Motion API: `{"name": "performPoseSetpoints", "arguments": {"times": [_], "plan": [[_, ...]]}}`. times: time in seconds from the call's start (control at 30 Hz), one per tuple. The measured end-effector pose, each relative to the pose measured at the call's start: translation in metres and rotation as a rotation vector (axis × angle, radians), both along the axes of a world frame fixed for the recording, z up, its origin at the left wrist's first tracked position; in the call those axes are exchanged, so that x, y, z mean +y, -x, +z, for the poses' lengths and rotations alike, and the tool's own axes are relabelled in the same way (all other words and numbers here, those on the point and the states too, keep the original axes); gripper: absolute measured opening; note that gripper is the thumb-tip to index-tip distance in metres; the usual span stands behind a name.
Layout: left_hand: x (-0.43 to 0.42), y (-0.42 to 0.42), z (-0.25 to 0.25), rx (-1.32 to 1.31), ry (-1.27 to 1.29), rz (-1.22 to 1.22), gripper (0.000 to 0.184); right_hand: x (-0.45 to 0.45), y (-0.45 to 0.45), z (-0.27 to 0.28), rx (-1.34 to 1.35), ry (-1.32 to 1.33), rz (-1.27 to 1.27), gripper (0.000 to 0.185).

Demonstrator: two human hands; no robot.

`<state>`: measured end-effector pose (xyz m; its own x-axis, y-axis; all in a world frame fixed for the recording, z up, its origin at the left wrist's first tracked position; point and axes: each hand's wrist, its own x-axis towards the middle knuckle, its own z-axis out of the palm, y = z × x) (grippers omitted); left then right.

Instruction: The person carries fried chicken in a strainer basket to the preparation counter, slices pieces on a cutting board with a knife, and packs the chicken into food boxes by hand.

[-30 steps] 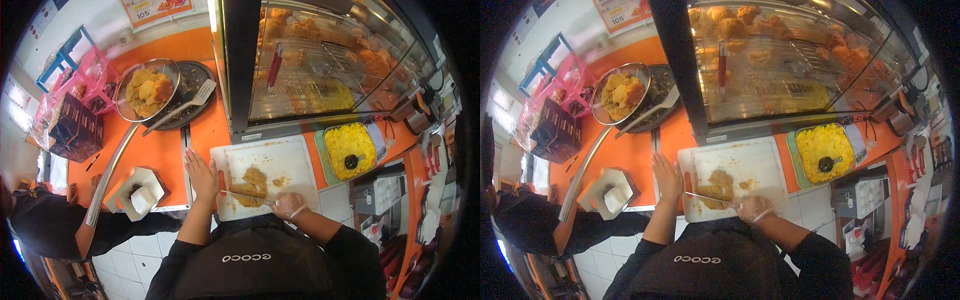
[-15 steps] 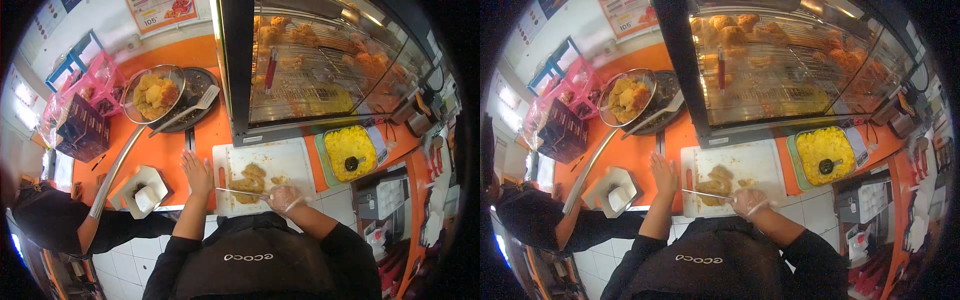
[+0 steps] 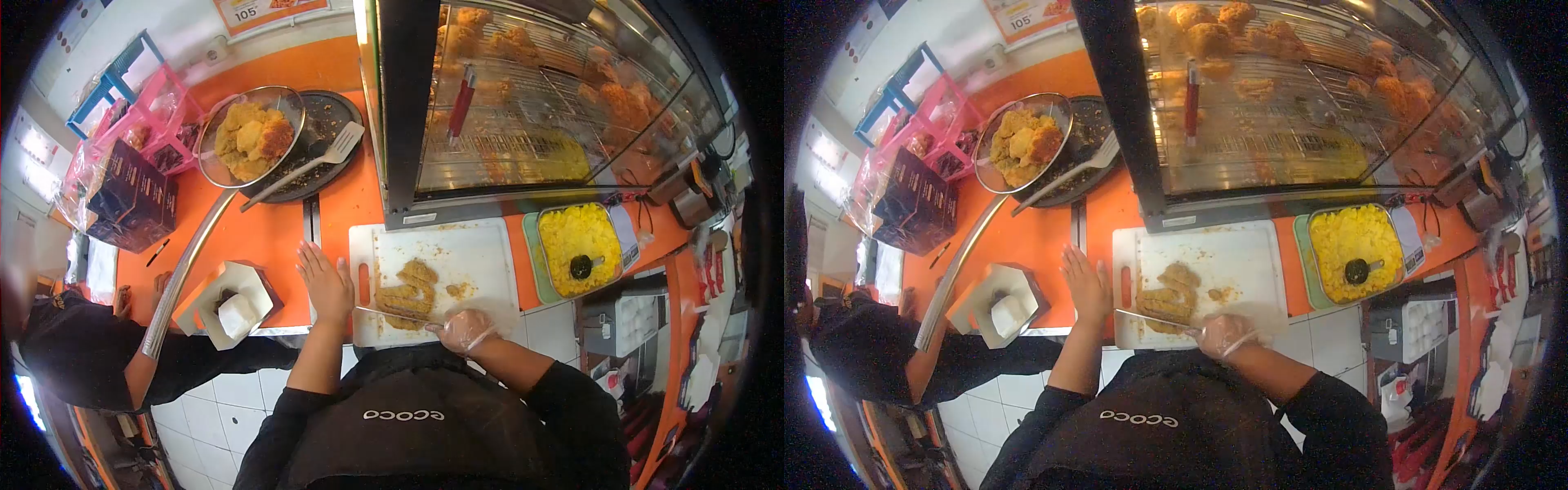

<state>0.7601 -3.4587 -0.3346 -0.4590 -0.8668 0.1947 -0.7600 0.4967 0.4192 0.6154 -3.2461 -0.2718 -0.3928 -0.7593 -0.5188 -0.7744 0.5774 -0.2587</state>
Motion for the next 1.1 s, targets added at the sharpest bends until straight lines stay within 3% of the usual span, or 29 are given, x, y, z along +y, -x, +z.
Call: {"name": "performPoseSetpoints", "arguments": {"times": [0.07, 0.17, 0.3, 0.37, 0.5, 0.57, 0.6, 0.7, 0.73, 0.83, 0.93, 1.03, 1.1], "plan": [[-0.005, -0.004, -0.006, 0.015, -0.088, 0.037, 0.064, -0.005, 0.002, -0.005, 0.008, 0.003, -0.027, 0.052], [-0.011, 0.001, 0.002, 0.013, 0.067, -0.006, 0.064, -0.011, 0.000, -0.009, -0.044, -0.087, 0.027, 0.052], [-0.020, 0.004, -0.001, 0.228, 0.073, -0.051, 0.064, -0.017, 0.017, 0.007, -0.113, -0.148, 0.004, 0.056], [-0.008, -0.009, 0.008, 0.418, 0.162, -0.088, 0.063, -0.019, 0.028, 0.026, -0.016, -0.119, 0.015, 0.061], [0.022, -0.042, 0.030, 0.463, 0.201, -0.122, 0.062, -0.021, 0.053, 0.048, 0.162, 0.069, -0.078, 0.070], [0.035, -0.060, 0.025, 0.434, 0.183, -0.140, 0.061, -0.029, 0.074, 0.030, 0.185, 0.049, -0.098, 0.071], [0.040, -0.069, 0.023, 0.429, 0.179, -0.147, 0.061, -0.035, 0.080, 0.024, 0.196, 0.040, -0.108, 0.073], [0.051, -0.094, 0.015, 0.415, 0.175, -0.126, 0.060, -0.038, 0.056, 0.015, 0.308, 0.345, 0.023, 0.091], [0.053, -0.102, 0.011, 0.409, 0.172, -0.098, 0.060, -0.045, 0.046, 0.013, 0.154, 0.244, 0.107, 0.102], [0.056, -0.113, 0.008, 0.426, 0.156, -0.026, 0.060, -0.066, 0.001, 0.033, 0.206, 0.161, 0.478, 0.099], [0.058, -0.125, 0.009, 0.435, 0.130, 0.024, 0.060, -0.080, -0.019, 0.035, 0.215, 0.009, 0.566, 0.093], [0.057, -0.136, 0.011, 0.434, 0.176, 0.071, 0.060, -0.093, -0.019, 0.010, 0.168, 0.131, 0.592, 0.074], [0.057, -0.144, 0.008, 0.428, 0.168, 0.109, 0.059, -0.099, -0.019, 0.008, 0.136, 0.073, 0.576, 0.069]]}}
